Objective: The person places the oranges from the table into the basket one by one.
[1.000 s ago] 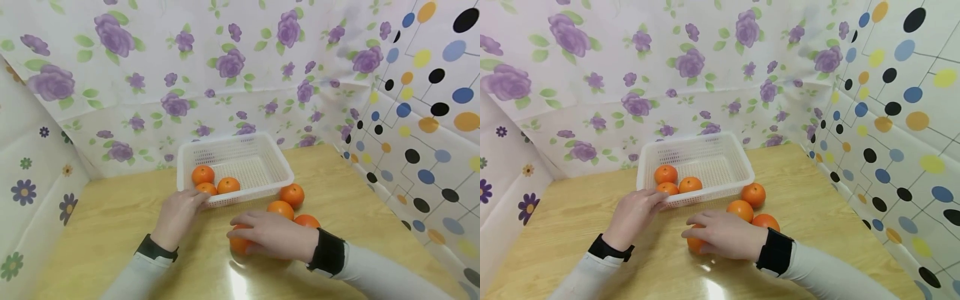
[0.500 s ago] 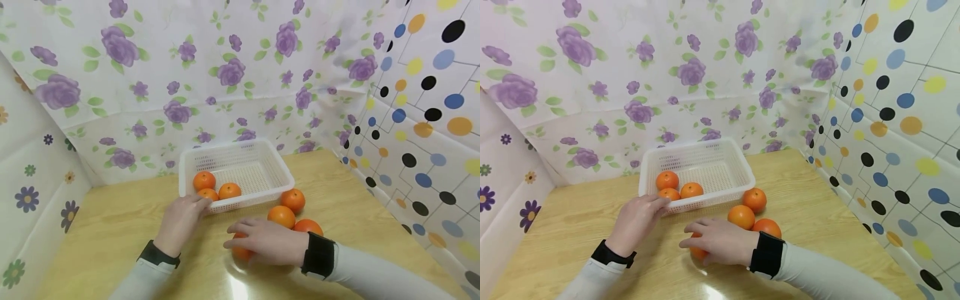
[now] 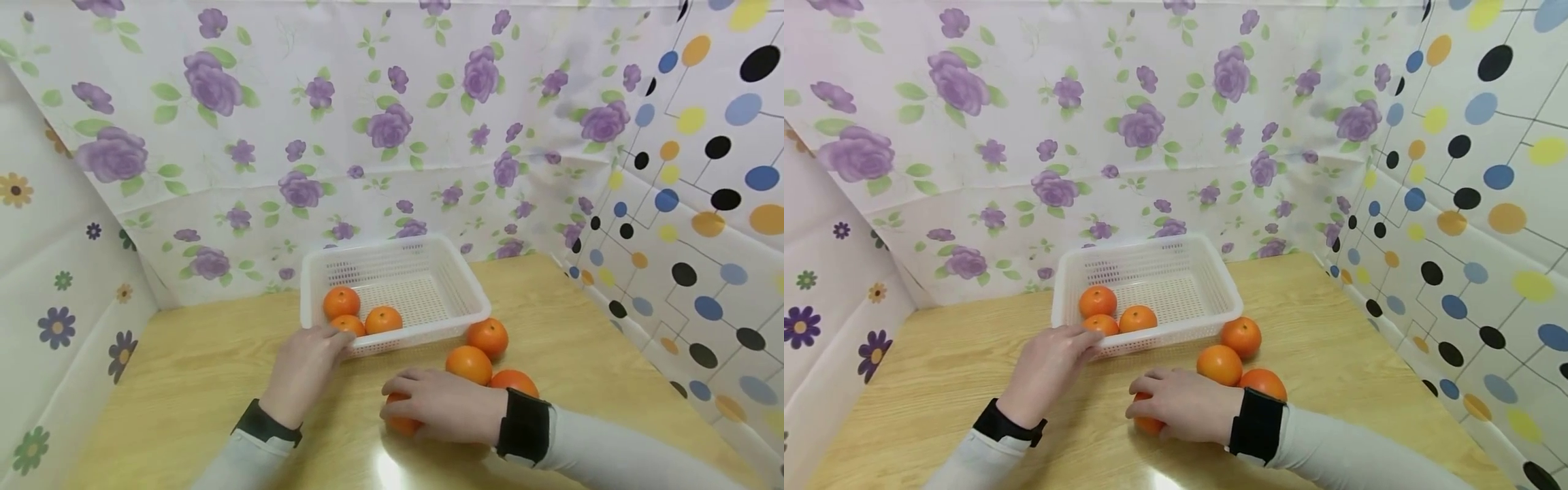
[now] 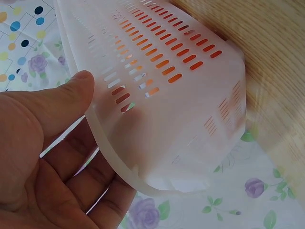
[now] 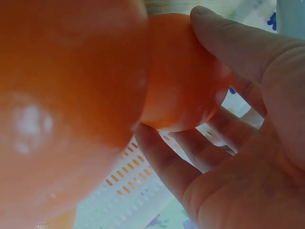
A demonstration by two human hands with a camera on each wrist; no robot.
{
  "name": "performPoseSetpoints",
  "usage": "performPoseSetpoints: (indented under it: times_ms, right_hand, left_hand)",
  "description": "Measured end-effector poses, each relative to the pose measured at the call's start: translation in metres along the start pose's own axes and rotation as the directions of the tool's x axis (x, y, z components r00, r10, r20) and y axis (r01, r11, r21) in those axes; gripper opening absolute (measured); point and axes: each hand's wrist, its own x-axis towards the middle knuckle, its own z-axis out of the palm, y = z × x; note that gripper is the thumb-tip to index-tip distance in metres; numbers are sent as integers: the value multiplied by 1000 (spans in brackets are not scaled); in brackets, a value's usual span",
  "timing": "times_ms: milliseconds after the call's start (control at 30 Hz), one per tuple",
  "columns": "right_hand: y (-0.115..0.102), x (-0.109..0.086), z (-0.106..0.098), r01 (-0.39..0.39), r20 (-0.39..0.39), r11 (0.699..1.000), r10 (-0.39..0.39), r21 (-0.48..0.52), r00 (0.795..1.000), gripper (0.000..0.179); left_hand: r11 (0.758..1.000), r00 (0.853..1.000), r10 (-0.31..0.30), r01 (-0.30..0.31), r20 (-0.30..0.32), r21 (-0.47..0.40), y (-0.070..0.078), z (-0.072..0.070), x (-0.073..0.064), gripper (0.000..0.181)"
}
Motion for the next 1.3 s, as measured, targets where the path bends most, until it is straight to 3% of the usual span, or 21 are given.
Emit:
performPoseSetpoints:
  times_ms: [600, 1100, 1300]
  right_hand:
    - [3, 0, 0, -22, 21, 1000, 22, -4, 1000, 67]
    - [-1, -1, -7, 103, -57, 994, -105, -24, 993, 55]
    - [0, -6, -17, 116, -67, 993, -114, 33, 991, 56]
  left_hand:
    - [999, 999, -27, 27, 20, -22, 2, -2, 2, 30]
    - [999, 999, -29, 30, 25, -21, 0, -1, 2, 28]
    - [999, 999, -38, 39, 36, -20, 1, -2, 1, 29]
